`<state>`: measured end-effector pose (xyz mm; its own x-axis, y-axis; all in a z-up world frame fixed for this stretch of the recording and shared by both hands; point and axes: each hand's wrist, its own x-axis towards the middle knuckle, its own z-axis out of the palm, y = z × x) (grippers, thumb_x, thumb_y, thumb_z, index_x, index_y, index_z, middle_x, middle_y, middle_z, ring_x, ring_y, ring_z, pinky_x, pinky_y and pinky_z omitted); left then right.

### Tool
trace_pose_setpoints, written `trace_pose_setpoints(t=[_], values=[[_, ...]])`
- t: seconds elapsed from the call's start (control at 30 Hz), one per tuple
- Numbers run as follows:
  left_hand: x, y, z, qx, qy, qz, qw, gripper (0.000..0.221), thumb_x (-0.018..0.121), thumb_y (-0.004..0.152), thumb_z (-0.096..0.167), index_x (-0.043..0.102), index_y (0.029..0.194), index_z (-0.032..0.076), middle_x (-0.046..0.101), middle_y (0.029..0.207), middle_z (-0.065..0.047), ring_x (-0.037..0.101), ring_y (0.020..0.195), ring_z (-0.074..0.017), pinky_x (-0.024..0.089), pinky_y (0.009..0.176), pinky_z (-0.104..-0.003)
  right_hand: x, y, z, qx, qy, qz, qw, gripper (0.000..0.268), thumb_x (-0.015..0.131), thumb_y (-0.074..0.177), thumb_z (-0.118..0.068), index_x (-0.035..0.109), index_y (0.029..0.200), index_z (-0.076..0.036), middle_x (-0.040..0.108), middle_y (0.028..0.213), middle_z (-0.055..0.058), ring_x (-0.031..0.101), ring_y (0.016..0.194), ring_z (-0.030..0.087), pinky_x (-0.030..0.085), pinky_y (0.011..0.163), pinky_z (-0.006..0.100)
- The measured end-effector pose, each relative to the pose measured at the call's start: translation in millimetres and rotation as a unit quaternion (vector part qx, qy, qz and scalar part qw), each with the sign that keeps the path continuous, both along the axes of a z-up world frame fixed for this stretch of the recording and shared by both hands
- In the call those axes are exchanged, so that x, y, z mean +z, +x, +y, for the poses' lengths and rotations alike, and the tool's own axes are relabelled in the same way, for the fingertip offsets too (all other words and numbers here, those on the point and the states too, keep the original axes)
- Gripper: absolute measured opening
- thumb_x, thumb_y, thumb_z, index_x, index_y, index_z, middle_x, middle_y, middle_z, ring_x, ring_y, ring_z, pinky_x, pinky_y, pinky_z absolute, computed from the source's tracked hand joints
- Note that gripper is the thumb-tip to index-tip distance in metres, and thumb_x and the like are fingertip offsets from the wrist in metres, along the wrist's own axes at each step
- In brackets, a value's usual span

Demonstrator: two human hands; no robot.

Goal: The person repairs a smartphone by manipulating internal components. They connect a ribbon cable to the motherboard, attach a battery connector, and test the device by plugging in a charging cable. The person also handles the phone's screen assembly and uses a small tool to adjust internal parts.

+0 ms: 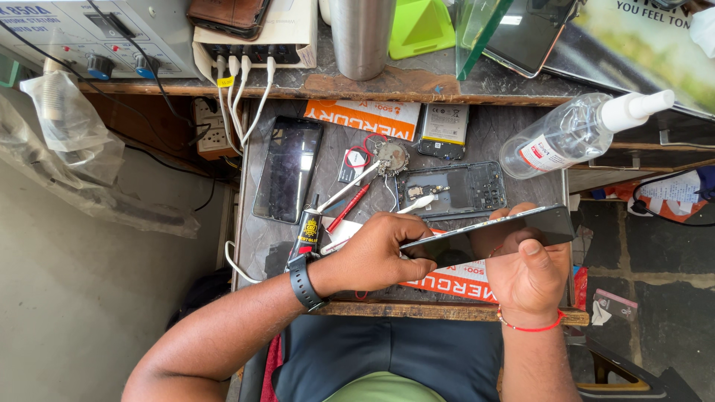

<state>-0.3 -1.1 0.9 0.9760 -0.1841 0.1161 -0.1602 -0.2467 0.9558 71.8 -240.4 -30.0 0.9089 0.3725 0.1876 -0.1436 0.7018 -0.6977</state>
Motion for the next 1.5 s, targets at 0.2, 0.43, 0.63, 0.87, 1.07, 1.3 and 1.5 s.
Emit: trace_pose_setpoints(t=[0.2, 0.43, 0.63, 0.87, 1.07, 1.3, 1.5], values=[[-1, 1, 0, -0.009, -0.004, -0.004, 1.000, 0.019, 0.078, 0.078, 0.016, 0.068, 0.083, 0.000, 0.065, 0.070, -0.011, 0.062, 0.064, -0.0192, 0.050, 0.062, -0.034, 1, 1, 0, 0.006, 0.000, 0.004, 1.000, 0.027, 0.084, 0.095, -0.011, 0.070, 0.118, -0.007, 0.066, 0.116, 0.008, 0.063, 0.114, 0.026, 0.051, 0.102, 0.042], [1, 0, -1, -0.009, -0.024, -0.010, 1.000, 0.017, 0.078, 0.079, 0.014, 0.069, 0.086, 0.000, 0.066, 0.074, -0.010, 0.063, 0.065, -0.0181, 0.050, 0.062, -0.033, -1, 1, -2, 0.019, 0.008, -0.003, 1.000, 0.023, 0.083, 0.097, -0.011, 0.070, 0.116, -0.006, 0.067, 0.117, 0.008, 0.063, 0.116, 0.026, 0.050, 0.104, 0.044], [1, 0, -1, -0.002, -0.009, 0.001, 1.000, 0.018, 0.078, 0.078, 0.013, 0.068, 0.084, 0.000, 0.064, 0.072, -0.012, 0.063, 0.064, -0.0196, 0.050, 0.062, -0.035, 2, 1, 0, 0.016, 0.009, -0.003, 1.000, 0.024, 0.083, 0.097, -0.010, 0.069, 0.116, -0.006, 0.067, 0.117, 0.008, 0.063, 0.117, 0.026, 0.050, 0.106, 0.044], [4, 1, 0, 0.002, -0.011, 0.012, 1.000, 0.018, 0.078, 0.076, 0.011, 0.068, 0.082, -0.002, 0.066, 0.074, -0.013, 0.065, 0.068, -0.0188, 0.051, 0.063, -0.035, 7, -2, 5, 0.008, -0.021, 0.020, 1.000, 0.041, 0.083, 0.092, -0.015, 0.065, 0.126, 0.000, 0.069, 0.119, 0.014, 0.065, 0.115, 0.027, 0.050, 0.108, 0.046], [9, 1, -2, -0.004, -0.015, 0.053, 0.998, 0.019, 0.077, 0.076, 0.011, 0.069, 0.086, -0.003, 0.067, 0.075, -0.013, 0.066, 0.068, -0.0215, 0.052, 0.063, -0.036, 4, -1, 5, 0.009, -0.019, 0.028, 0.999, 0.039, 0.081, 0.093, -0.014, 0.065, 0.125, 0.001, 0.069, 0.118, 0.013, 0.065, 0.114, 0.027, 0.050, 0.108, 0.046], [12, 0, -2, 0.006, 0.063, -0.016, 0.998, 0.022, 0.080, 0.076, 0.013, 0.067, 0.084, -0.003, 0.064, 0.078, -0.018, 0.066, 0.071, -0.0357, 0.050, 0.063, -0.041, 1, -1, 2, 0.029, -0.014, 0.025, 0.999, 0.032, 0.081, 0.095, -0.014, 0.067, 0.120, 0.001, 0.064, 0.121, 0.010, 0.061, 0.121, 0.025, 0.050, 0.107, 0.044], [5, -2, -7, 0.046, 0.158, -0.139, 0.976, 0.019, 0.079, 0.085, 0.012, 0.068, 0.097, 0.004, 0.065, 0.090, -0.013, 0.066, 0.079, -0.0339, 0.051, 0.066, -0.043, 1, 1, 9, 0.057, -0.030, 0.038, 0.997, 0.049, 0.076, 0.101, -0.025, 0.053, 0.139, -0.005, 0.061, 0.128, 0.010, 0.059, 0.123, 0.026, 0.050, 0.110, 0.047]])
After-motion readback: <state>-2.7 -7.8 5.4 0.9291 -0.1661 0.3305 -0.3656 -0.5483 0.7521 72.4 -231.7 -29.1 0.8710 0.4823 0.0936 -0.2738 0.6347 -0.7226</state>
